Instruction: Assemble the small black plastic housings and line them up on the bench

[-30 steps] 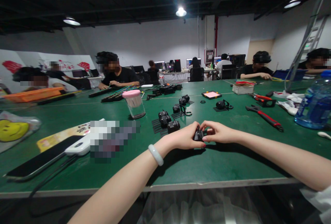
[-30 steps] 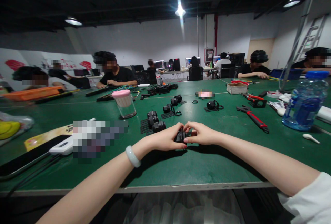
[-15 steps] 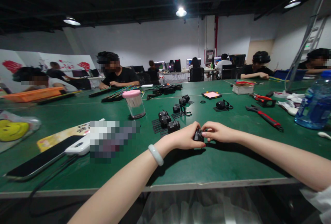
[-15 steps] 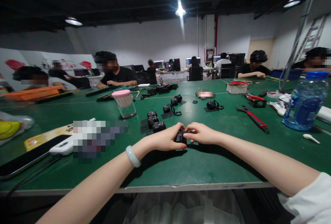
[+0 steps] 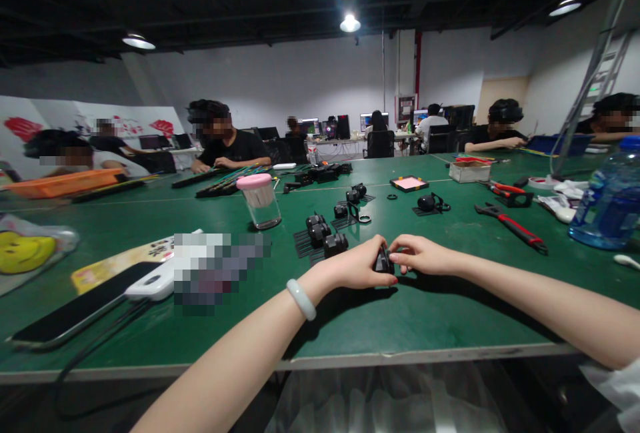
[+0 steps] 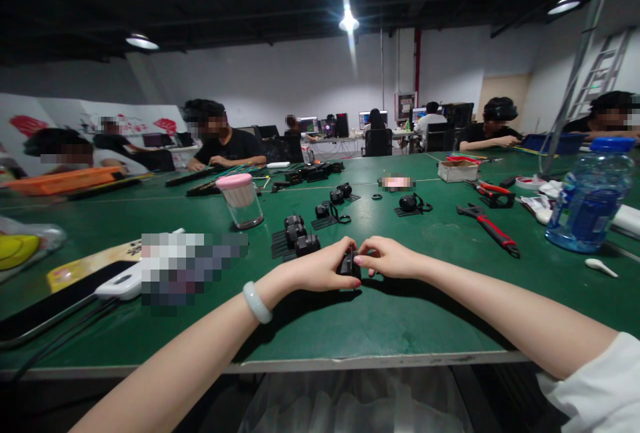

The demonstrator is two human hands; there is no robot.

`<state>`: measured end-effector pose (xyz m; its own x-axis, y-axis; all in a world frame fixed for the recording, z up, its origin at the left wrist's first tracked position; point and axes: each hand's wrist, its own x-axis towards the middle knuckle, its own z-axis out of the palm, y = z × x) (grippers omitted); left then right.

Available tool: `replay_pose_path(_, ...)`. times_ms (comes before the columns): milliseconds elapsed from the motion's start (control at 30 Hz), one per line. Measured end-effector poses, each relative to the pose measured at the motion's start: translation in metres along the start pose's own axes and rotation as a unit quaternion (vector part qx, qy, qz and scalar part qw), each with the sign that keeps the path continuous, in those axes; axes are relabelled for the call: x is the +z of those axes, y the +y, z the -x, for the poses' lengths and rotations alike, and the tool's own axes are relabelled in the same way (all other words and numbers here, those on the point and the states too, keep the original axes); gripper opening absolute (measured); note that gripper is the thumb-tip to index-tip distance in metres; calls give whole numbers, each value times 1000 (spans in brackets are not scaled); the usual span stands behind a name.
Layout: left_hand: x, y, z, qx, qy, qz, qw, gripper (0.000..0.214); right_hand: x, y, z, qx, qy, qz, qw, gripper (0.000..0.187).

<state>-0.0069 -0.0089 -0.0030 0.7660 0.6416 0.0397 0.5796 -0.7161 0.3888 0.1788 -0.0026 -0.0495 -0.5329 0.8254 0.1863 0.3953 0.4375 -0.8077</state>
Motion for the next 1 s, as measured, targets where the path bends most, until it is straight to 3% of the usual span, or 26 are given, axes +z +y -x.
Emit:
replay_pose_path(467,1,0,0,3,8,4,1000,47,0,-5,5,-70,4,-72,995,40)
replay_pose_path(1000,0,-2,0,22,7,-6,1000,49,0,-4,5,-93,24,45,994,33)
